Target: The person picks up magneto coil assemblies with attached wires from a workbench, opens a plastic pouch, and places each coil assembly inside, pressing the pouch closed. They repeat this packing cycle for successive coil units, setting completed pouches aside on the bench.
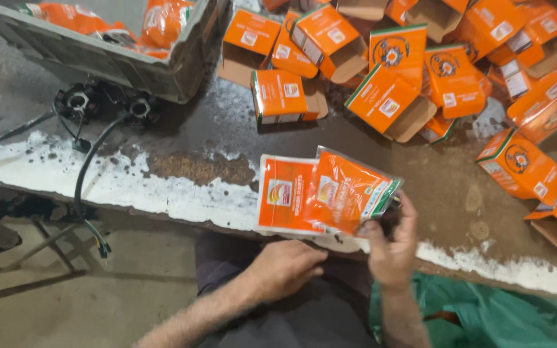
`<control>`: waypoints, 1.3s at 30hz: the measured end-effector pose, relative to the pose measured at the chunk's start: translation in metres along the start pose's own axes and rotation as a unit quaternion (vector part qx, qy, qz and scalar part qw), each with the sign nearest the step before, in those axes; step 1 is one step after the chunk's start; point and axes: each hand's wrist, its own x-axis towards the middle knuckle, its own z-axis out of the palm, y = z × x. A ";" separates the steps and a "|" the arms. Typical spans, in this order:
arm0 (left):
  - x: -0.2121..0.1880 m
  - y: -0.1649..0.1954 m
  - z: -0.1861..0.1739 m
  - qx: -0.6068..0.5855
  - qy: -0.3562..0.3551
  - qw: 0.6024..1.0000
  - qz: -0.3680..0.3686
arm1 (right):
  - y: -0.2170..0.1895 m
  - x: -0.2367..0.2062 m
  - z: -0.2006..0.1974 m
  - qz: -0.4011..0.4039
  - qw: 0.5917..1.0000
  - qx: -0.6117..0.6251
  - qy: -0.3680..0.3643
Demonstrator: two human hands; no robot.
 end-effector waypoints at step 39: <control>0.045 -0.021 -0.086 -0.399 0.274 0.875 0.006 | -0.060 0.053 0.028 -0.205 0.931 -0.213 -0.215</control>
